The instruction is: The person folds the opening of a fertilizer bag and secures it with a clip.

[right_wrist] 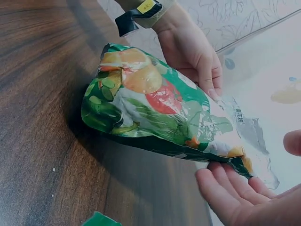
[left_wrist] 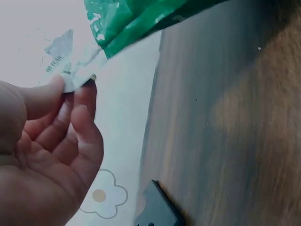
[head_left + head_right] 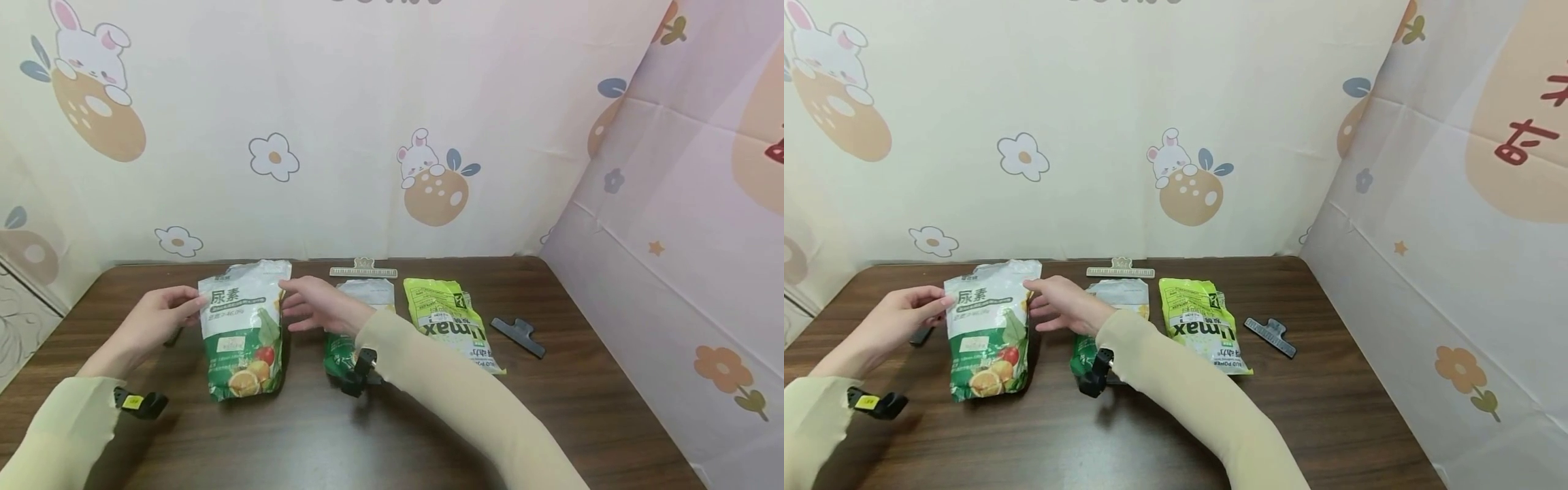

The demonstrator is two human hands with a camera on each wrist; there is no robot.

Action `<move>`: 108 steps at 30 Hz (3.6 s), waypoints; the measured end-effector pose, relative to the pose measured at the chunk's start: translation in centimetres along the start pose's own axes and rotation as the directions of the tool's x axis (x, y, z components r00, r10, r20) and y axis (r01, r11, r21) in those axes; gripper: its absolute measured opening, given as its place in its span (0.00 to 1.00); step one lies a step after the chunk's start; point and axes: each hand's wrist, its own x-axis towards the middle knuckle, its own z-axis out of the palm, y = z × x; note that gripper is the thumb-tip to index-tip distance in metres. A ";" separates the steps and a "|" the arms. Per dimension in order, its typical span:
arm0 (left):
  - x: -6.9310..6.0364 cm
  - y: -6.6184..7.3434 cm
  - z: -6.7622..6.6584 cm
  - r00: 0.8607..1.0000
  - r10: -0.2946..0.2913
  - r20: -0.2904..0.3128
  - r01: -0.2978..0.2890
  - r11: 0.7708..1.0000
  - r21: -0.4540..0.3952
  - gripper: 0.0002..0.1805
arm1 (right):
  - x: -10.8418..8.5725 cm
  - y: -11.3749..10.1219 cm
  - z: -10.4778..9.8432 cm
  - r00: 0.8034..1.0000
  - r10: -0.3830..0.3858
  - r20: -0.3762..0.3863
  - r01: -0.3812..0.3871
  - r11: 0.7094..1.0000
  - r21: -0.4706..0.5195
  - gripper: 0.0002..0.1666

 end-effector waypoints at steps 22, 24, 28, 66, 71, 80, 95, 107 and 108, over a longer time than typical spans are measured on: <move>-3.7 1.0 -0.2 0.968 0.200 -0.151 -0.203 0.979 -0.005 0.12 | -2.4 -0.5 0.0 0.963 -0.264 -0.048 0.244 0.936 -0.254 0.13; -3.9 1.1 -0.1 0.958 0.231 -0.168 -0.236 0.972 -0.008 0.10 | -2.6 -0.5 -0.1 0.957 -0.286 -0.045 0.262 0.921 -0.288 0.13; -4.2 1.4 0.0 0.942 0.271 -0.196 -0.277 0.961 -0.003 0.07 | -2.9 -0.5 -0.3 0.940 -0.339 -0.039 0.308 0.890 -0.335 0.11; -4.0 1.2 0.5 0.914 0.264 -0.307 -0.310 0.944 -0.114 0.04 | -4.9 -4.8 2.2 0.710 -0.632 0.310 0.555 0.232 -0.799 0.16; -4.1 1.3 0.2 0.917 0.289 -0.274 -0.330 0.937 -0.117 0.06 | -4.4 -5.9 3.5 0.678 -0.619 0.395 0.539 0.054 -0.841 0.13; -3.9 1.3 -0.3 0.882 0.432 -0.187 -0.469 0.845 -0.259 0.13 | -3.7 -6.1 4.0 0.669 -0.613 0.419 0.552 0.033 -0.833 0.12; -4.1 2.1 -0.1 0.909 0.397 -0.127 -0.413 0.899 -0.144 0.13 | -4.1 -5.5 3.9 0.685 -0.599 0.414 0.599 0.141 -0.788 0.12; -4.0 2.5 1.0 0.914 0.360 -0.190 -0.392 0.904 -0.172 0.12 | -4.4 -5.4 4.5 0.705 -0.585 0.402 0.587 0.163 -0.793 0.07; -3.9 2.6 1.1 0.913 0.354 -0.201 -0.388 0.906 -0.170 0.12 | -4.4 -5.4 4.6 0.706 -0.588 0.394 0.579 0.159 -0.800 0.07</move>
